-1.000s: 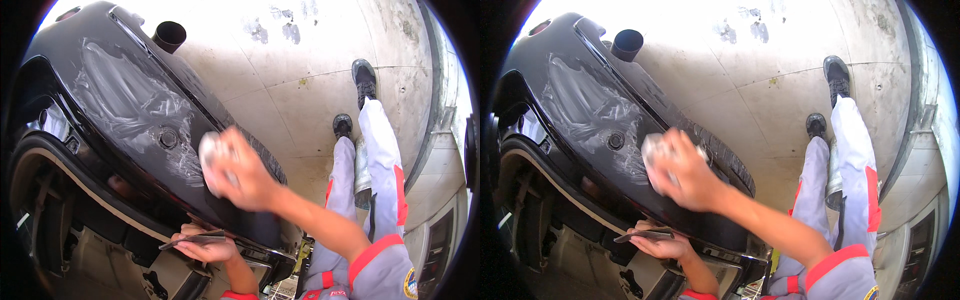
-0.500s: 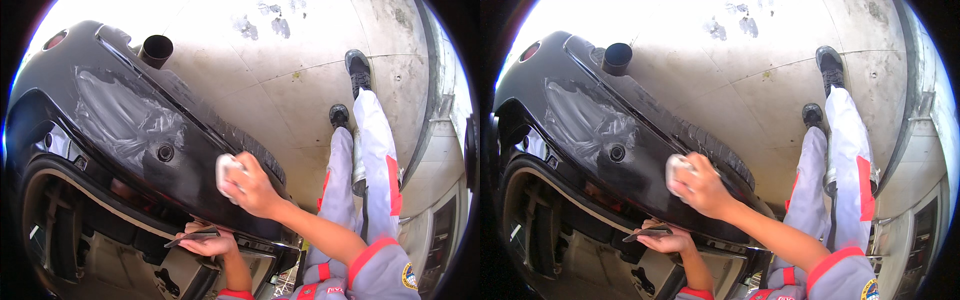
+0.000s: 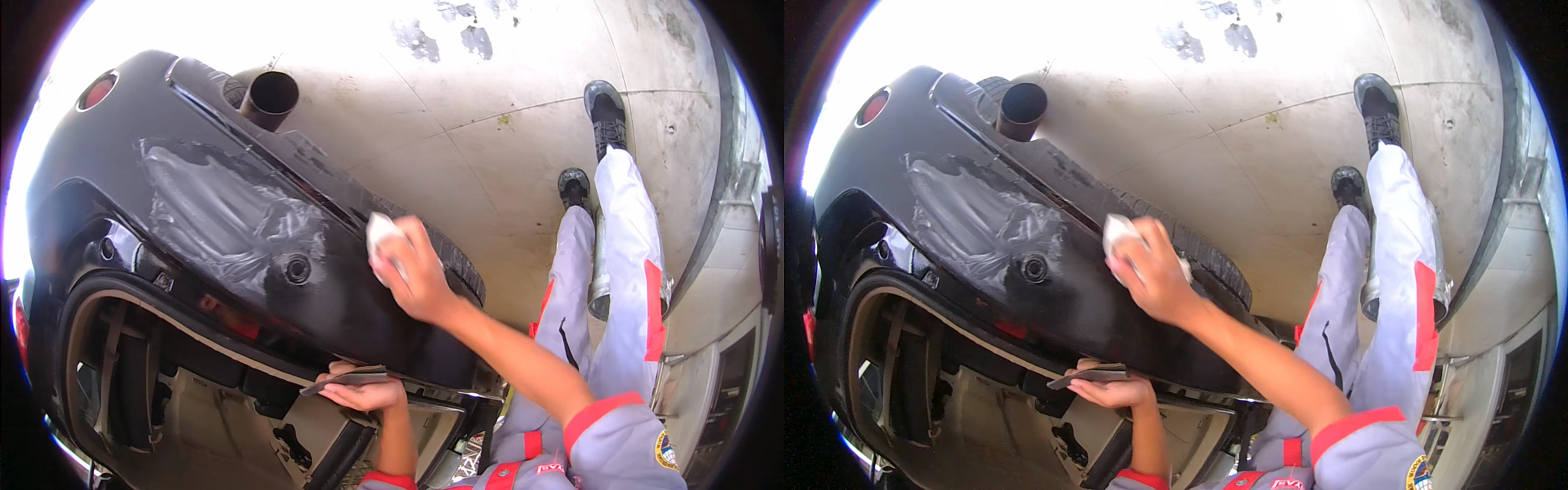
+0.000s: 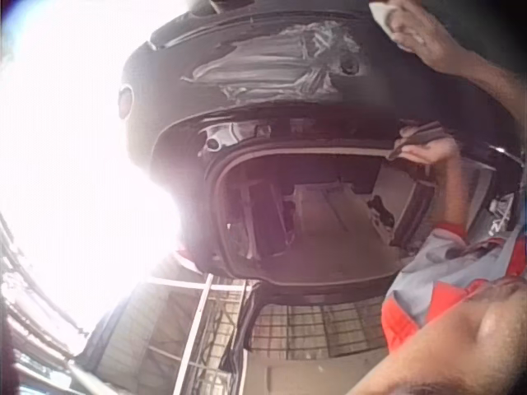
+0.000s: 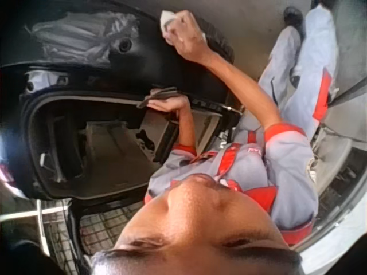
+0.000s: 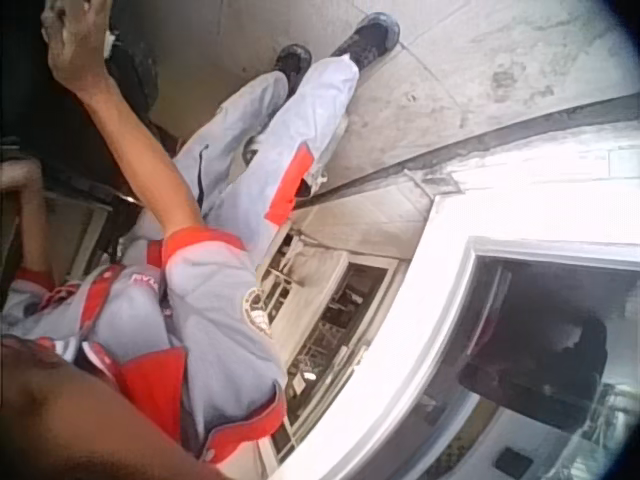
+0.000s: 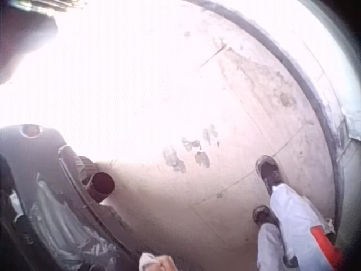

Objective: The person sands the rear bumper of a black car with a small sanding block and water, then wipes the area with a cloth.

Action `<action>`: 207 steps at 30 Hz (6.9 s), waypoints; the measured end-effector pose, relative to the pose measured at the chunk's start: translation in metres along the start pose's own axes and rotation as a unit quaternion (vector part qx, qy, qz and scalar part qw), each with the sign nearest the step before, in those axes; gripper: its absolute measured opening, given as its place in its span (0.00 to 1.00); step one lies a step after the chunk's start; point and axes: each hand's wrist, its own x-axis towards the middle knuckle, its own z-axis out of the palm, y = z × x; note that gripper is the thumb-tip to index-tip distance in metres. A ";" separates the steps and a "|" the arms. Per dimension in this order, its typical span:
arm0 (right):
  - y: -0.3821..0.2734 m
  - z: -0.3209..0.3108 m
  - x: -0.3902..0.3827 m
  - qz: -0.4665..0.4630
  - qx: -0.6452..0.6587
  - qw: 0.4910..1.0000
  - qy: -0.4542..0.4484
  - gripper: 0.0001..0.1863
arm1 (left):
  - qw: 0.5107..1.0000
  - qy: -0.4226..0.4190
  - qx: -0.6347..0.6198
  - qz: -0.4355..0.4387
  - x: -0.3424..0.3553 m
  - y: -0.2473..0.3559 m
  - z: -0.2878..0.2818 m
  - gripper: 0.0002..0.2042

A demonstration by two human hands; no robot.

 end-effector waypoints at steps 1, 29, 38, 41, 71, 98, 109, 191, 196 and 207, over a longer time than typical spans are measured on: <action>0.001 0.009 0.039 -0.035 0.013 0.999 0.014 0.06 | 1.000 0.002 -0.007 -0.006 -0.002 0.005 0.005 0.25; -0.103 0.058 0.043 -0.142 -0.064 0.981 -0.117 0.10 | 0.997 -0.046 -0.041 -0.047 0.000 0.034 0.031 0.13; -0.122 0.097 0.124 -0.158 -0.075 0.977 -0.120 0.10 | 0.996 -0.074 -0.030 -0.041 -0.009 0.015 0.015 0.14; -0.113 0.080 0.095 -0.142 -0.087 0.979 -0.119 0.09 | 0.992 -0.111 -0.022 -0.057 -0.007 0.023 0.010 0.13; -0.062 0.084 0.192 -0.085 -0.111 0.989 -0.054 0.11 | 0.991 -0.120 -0.038 0.040 0.100 0.074 0.106 0.11; -0.097 0.122 0.217 0.092 -0.097 0.990 -0.049 0.22 | 0.978 -0.176 -0.107 -0.012 0.208 0.141 0.174 0.14; -0.122 0.168 0.377 0.211 -0.002 0.967 -0.140 0.17 | 0.991 0.012 -0.004 -0.136 0.243 0.140 0.225 0.25; -0.373 0.412 0.391 -0.354 -0.200 0.814 -0.416 0.15 | 0.974 -0.088 0.199 0.069 0.215 0.129 0.222 0.12; -0.391 0.386 0.323 -0.233 -0.048 0.896 -0.374 0.23 | 0.720 -0.075 0.548 0.419 0.253 0.153 0.208 0.15; -0.357 0.328 0.348 -0.209 -0.266 0.917 -0.213 0.18 | 0.975 -0.120 0.182 0.042 0.225 0.146 0.228 0.15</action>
